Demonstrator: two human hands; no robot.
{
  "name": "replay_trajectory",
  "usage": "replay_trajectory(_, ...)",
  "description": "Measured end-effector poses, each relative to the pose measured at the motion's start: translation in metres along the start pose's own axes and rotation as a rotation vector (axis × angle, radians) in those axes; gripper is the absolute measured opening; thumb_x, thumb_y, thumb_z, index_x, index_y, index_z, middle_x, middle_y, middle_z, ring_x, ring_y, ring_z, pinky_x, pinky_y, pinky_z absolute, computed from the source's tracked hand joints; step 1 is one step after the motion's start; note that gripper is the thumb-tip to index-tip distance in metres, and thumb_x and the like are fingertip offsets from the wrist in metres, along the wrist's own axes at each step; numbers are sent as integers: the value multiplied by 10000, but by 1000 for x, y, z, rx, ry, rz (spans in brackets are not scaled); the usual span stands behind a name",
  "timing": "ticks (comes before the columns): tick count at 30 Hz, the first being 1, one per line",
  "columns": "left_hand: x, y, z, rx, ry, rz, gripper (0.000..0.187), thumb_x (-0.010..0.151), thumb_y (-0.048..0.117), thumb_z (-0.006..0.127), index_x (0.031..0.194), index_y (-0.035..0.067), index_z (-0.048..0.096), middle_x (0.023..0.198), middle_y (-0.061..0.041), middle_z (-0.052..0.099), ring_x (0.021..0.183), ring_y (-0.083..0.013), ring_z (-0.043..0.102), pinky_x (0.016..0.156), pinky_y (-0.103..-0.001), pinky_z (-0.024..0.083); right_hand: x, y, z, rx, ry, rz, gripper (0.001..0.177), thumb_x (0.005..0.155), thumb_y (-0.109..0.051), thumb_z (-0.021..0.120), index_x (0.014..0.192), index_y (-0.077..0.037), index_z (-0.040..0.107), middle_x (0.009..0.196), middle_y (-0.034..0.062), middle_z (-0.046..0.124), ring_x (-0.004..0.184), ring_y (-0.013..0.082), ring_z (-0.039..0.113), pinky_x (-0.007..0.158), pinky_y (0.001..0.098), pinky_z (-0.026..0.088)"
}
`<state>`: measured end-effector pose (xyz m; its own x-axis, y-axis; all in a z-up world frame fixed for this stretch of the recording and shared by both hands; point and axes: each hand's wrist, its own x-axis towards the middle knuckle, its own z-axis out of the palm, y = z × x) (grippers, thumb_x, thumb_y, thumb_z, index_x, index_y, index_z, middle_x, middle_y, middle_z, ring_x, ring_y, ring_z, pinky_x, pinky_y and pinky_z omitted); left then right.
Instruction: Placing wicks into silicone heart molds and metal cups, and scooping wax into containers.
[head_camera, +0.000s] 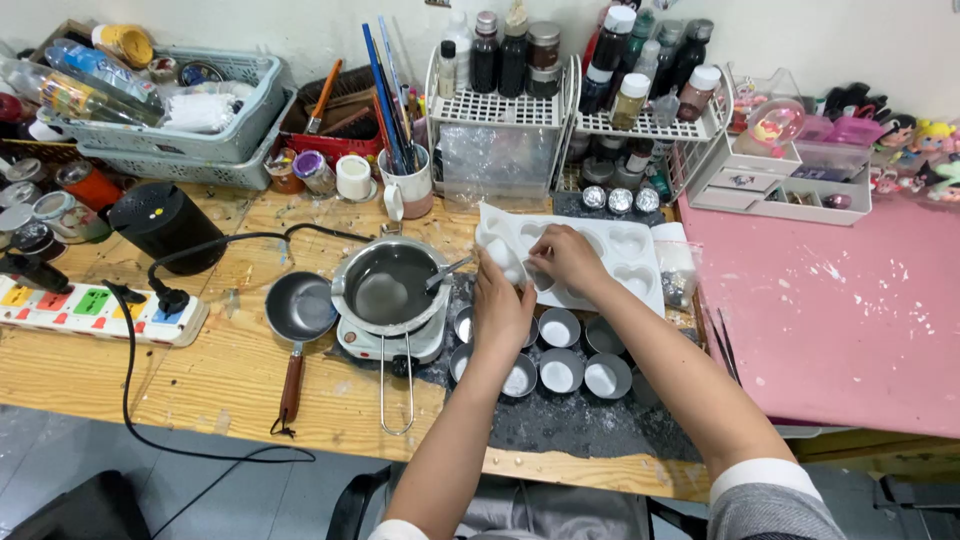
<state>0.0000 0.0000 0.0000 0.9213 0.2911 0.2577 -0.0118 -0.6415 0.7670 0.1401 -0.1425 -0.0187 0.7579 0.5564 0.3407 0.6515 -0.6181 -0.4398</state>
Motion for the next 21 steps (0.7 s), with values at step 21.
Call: replay_trajectory(21, 0, -10, 1, -72, 40, 145, 914, 831, 150, 772, 1528, -25, 209, 1524, -362, 368, 1326, -513, 445, 1047, -529, 419, 40, -187, -63, 307, 114, -360, 137, 904, -162, 795, 1029, -106, 805, 1014, 28, 750, 932, 198, 652, 806, 341, 518)
